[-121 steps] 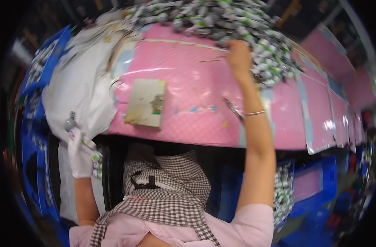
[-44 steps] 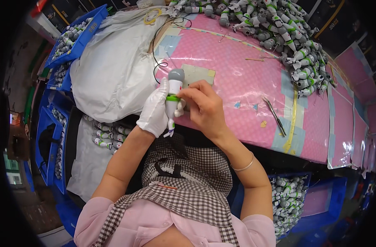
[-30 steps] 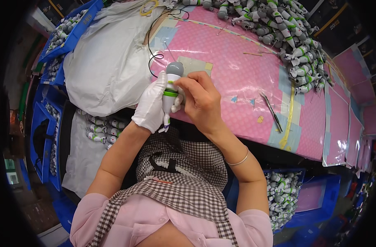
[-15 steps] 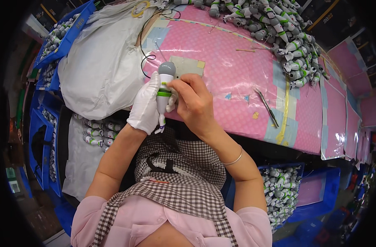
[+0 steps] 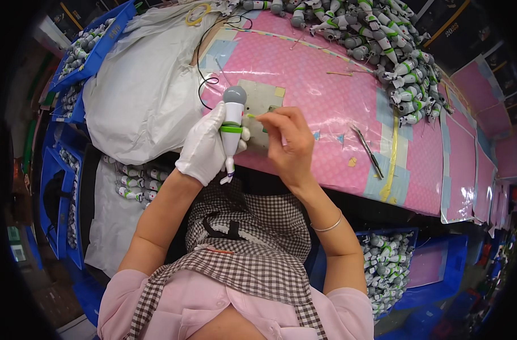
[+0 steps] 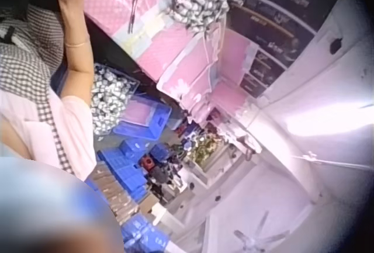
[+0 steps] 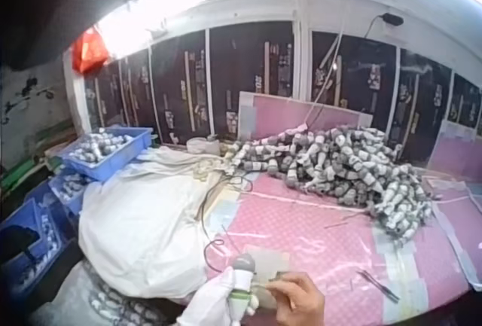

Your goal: Assembling small plastic toy astronaut figures by inserting components and organizing them in trays.

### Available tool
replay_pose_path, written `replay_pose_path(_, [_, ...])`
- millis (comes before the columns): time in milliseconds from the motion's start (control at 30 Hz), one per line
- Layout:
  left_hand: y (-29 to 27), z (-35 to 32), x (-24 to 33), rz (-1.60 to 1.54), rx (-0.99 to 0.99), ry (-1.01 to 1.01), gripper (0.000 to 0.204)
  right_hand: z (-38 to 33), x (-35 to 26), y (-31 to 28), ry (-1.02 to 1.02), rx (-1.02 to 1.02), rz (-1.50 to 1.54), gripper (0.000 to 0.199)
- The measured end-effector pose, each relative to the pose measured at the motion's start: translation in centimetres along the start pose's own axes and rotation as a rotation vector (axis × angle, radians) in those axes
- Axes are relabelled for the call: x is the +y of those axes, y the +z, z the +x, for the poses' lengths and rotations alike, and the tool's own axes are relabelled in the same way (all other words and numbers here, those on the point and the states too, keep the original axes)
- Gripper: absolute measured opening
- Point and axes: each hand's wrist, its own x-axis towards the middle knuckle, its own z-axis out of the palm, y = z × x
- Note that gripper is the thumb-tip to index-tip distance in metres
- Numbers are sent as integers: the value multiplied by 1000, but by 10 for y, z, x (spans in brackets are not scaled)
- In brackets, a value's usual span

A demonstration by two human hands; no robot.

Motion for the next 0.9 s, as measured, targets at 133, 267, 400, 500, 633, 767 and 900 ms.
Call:
replay_pose_path(133, [2,7,9,-237,-46,-51,34,-5,-13,-12,116,-46,52,18])
replay_pose_path(267, [-2,14,12,-214,-66,-74,35,-10,-23,-7,-51,-62,-5,17])
replay_pose_path(400, [1,21,2,-249,-80,-48,30,5,-16,4,-162,-83,-117,25])
replay_pose_path(500, [4,21,1,-275,-23,-52,28,-5,-8,9,-190,-62,-113,29])
replay_pose_path(633, [3,20,0,-225,-31,-28,27,-3,-6,11,-231,-40,-124,30])
replay_pose_path(767, [4,23,-1,-266,7,-33,27,-12,-5,13,-265,-5,-197,30])
replay_pose_path(900, [7,19,0,-248,8,-63,26,-4,-1,11,-308,5,-256,31])
